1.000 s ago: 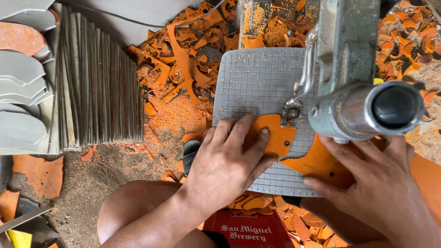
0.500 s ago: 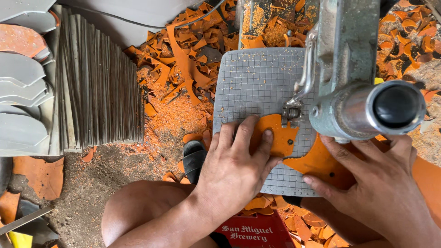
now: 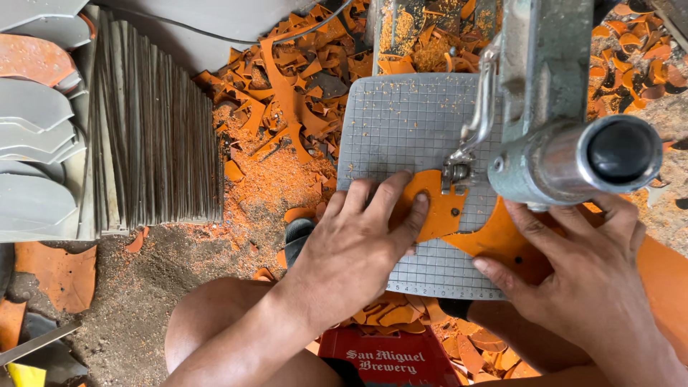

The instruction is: The person uses a vertical cutting machine to trim orange rubber sheets into specific shapes. They guide the material under the blade, rotate it to follow curved edges, and remove the cut pieces.

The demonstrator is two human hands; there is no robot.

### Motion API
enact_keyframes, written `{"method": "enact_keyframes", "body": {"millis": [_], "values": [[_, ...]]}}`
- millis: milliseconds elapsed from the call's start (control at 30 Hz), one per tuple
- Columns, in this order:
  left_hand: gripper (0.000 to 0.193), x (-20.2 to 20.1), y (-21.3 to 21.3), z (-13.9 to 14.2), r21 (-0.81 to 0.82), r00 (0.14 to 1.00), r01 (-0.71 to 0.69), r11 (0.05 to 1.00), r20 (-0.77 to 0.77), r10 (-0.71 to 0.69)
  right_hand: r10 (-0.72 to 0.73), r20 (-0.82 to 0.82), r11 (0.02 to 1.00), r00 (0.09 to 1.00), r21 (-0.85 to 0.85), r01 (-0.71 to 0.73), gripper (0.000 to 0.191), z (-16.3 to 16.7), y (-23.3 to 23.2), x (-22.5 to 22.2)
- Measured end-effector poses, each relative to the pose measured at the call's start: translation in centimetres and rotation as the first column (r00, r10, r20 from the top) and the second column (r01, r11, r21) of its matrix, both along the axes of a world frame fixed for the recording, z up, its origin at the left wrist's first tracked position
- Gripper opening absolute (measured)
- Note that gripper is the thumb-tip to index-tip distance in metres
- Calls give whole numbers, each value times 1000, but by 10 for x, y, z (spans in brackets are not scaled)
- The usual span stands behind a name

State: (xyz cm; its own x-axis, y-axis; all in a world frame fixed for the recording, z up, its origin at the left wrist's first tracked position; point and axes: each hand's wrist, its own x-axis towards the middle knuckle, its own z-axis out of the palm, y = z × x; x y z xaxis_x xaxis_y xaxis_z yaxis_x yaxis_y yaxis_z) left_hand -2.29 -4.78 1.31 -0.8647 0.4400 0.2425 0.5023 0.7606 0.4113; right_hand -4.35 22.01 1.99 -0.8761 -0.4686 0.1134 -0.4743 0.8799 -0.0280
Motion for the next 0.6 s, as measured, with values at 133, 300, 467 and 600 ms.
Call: {"method": "enact_keyframes", "body": {"millis": [133,300,467,600], "values": [[43,-12,-5,-5,78,999,42,996,32,-44,-29,56,999,998,-28,31,82,-2,1,0],[42,-23,-10,-6,200,985,75,977,140,-104,-35,21,999,999,-33,36,76,-5,3,-2],[39,-26,-10,-6,202,988,68,977,120,-93,-15,8,999,1000,-44,15,72,-6,5,-2],[42,-28,-8,-5,204,987,36,978,145,-66,-47,29,998,998,-31,48,69,-6,5,-2]]}}
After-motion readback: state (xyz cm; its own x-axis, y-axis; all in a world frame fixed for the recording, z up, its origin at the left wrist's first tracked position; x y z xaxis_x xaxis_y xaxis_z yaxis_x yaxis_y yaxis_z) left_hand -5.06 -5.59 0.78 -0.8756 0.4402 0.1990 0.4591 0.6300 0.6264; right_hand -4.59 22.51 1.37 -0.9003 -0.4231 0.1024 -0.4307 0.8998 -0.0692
